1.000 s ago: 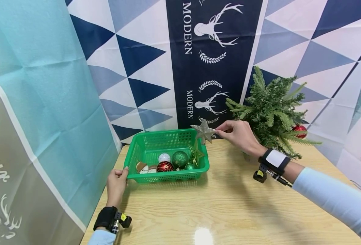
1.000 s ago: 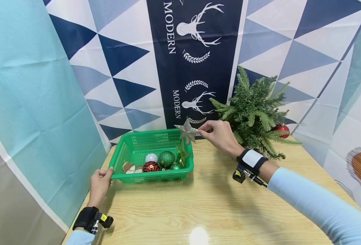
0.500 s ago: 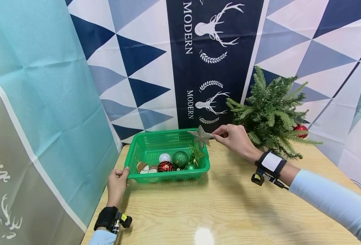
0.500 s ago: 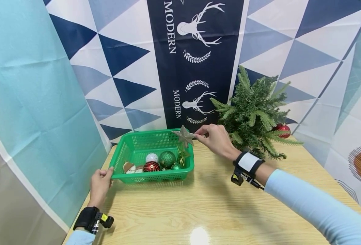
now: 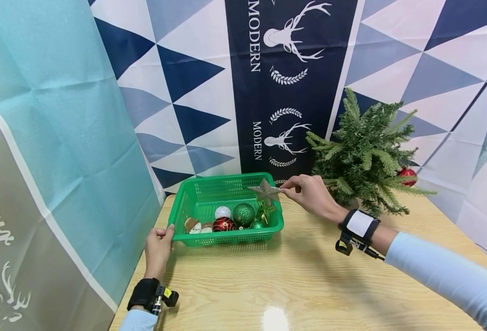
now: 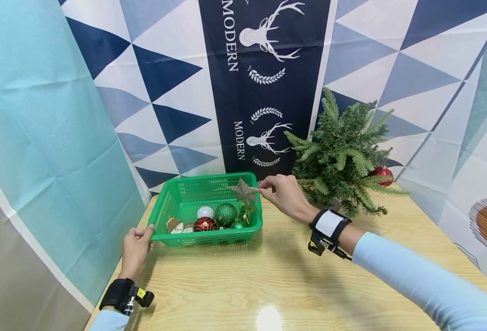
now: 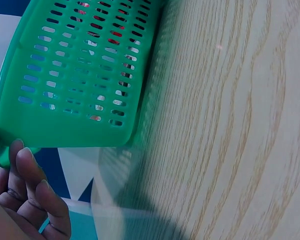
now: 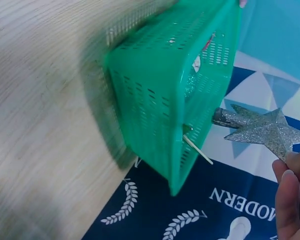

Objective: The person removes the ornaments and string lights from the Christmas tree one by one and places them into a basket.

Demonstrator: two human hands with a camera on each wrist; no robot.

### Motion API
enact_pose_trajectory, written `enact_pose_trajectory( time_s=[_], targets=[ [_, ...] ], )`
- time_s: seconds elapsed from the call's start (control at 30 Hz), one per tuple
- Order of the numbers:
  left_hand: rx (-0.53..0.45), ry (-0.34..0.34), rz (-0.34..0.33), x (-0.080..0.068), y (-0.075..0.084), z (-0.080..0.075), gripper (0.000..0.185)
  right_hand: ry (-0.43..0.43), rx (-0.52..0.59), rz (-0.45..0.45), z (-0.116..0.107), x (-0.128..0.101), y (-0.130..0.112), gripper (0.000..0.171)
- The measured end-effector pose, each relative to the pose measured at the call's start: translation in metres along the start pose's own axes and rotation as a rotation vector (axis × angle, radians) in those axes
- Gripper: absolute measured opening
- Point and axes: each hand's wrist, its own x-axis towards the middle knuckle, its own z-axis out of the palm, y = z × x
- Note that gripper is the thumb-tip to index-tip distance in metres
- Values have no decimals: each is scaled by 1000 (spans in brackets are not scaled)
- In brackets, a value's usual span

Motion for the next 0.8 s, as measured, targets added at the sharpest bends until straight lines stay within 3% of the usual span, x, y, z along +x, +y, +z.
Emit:
enact_pose_trajectory(
  time_s=[0.8],
  targets=[
    [-16, -10, -6, -2, 2, -1, 36, -117, 62, -47, 47, -17, -18, 4]
  ],
)
